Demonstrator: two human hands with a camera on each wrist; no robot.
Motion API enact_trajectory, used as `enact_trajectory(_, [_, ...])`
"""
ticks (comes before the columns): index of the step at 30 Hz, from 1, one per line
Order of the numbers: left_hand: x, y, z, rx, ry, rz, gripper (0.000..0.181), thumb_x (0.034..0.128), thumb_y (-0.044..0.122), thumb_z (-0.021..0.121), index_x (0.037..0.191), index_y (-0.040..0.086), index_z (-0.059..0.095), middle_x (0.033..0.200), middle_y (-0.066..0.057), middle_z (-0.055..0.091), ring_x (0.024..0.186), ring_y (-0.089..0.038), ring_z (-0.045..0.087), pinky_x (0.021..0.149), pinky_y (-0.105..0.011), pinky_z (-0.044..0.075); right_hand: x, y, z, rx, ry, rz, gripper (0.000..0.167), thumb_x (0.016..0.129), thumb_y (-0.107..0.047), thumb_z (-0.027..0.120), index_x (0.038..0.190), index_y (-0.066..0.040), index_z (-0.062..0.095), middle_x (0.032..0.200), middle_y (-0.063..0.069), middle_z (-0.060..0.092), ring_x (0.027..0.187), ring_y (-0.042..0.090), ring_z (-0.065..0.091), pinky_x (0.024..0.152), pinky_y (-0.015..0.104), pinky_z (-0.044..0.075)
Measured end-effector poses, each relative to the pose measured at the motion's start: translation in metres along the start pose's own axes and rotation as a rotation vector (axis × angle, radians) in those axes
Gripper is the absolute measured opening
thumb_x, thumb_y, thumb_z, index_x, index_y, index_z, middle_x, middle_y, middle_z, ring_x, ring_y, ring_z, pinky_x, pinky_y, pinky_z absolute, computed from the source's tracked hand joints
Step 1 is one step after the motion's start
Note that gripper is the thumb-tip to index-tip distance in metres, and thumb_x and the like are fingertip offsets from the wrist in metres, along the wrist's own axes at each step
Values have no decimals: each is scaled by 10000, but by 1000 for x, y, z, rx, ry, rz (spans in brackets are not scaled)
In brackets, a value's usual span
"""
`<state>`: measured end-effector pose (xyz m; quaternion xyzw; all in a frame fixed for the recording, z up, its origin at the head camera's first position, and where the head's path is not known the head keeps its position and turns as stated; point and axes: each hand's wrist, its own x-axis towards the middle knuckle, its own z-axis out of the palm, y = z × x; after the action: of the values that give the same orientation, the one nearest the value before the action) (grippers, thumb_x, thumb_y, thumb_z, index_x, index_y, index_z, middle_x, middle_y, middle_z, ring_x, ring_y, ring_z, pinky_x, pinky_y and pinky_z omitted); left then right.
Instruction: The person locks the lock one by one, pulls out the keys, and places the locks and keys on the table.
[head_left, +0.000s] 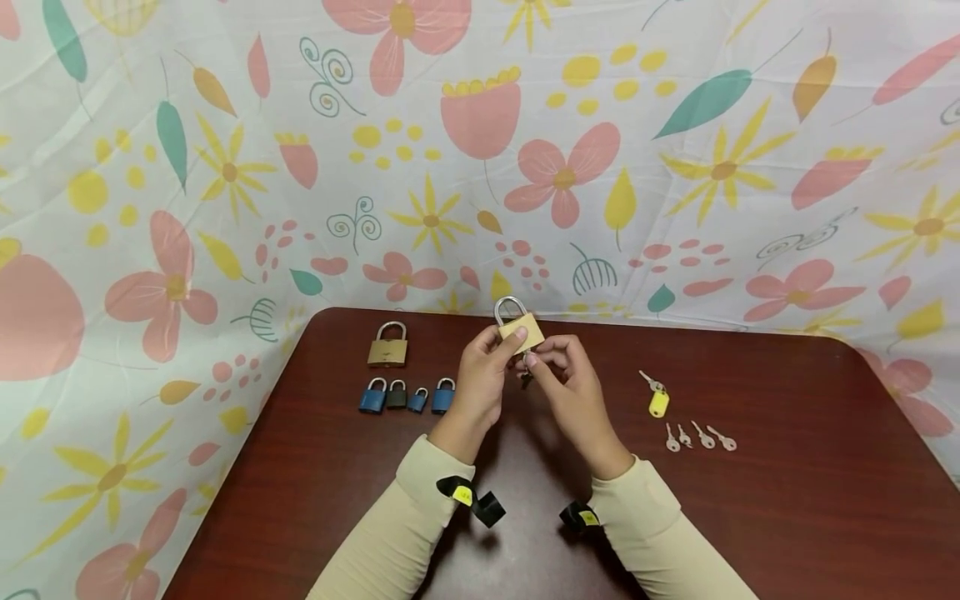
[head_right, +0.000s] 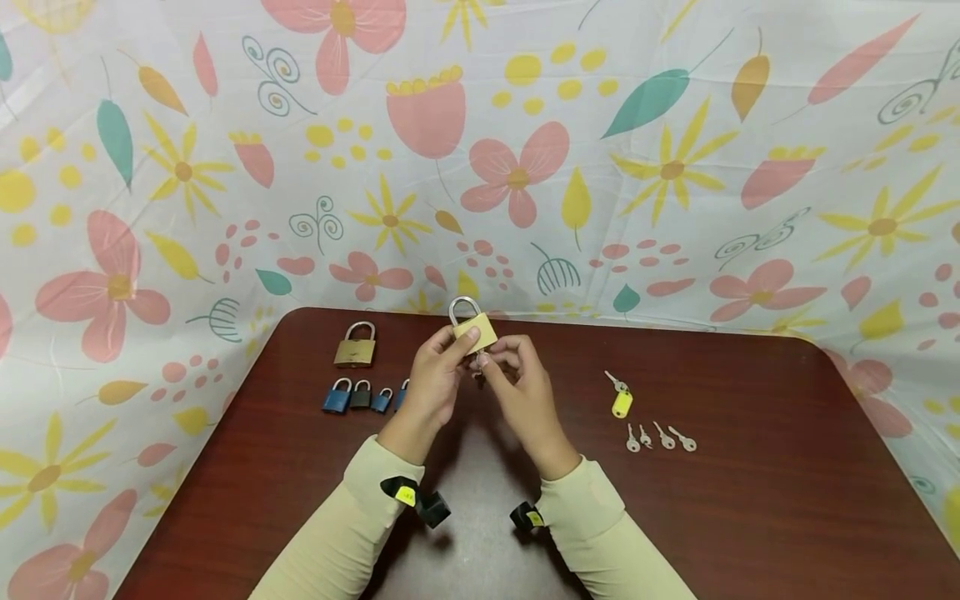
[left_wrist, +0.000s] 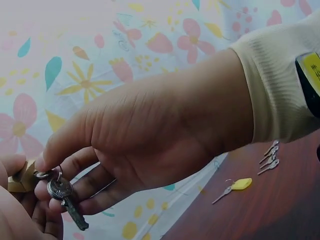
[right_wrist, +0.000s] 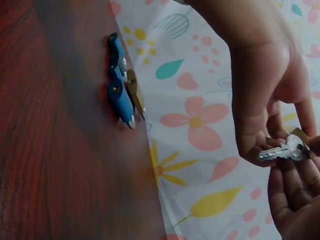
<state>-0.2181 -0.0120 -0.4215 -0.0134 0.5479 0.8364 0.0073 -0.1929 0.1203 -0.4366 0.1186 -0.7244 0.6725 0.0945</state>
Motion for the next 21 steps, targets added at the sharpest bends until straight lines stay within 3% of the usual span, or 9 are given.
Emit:
enact_trajectory(6, [-1, -1, 2, -13, 18, 5, 221, 954, 177, 701, 1099, 11, 681, 835, 37, 690, 736, -88, 607, 705, -257, 495, 0, 4, 3, 38, 71, -47, 196, 984, -106, 661, 1140, -14, 585, 947, 193, 726, 838, 156, 715, 728, 345, 599])
enact_trajectory(12, [-4, -4, 4, -33, 58, 16, 227, 957, 190, 706, 1102, 16, 699, 836, 31, 686, 739, -99, 598, 694, -253, 495, -1, 6, 5, 41, 92, -90, 192, 987, -87, 650, 1158, -11, 609, 946, 203, 721, 847, 154, 712, 697, 324, 587])
enact_trajectory(21, [2, 4, -3, -71, 98, 58, 233, 952, 165, 709, 1110, -4, 686, 860, 23, 687, 748, -104, 603, 761, -273, 506, -2, 10, 6, -59, 6, -101, 256, 1024, -152, 606, 1269, -117, 669, 979, 133, 743, 898, 136, 706, 760, 294, 589])
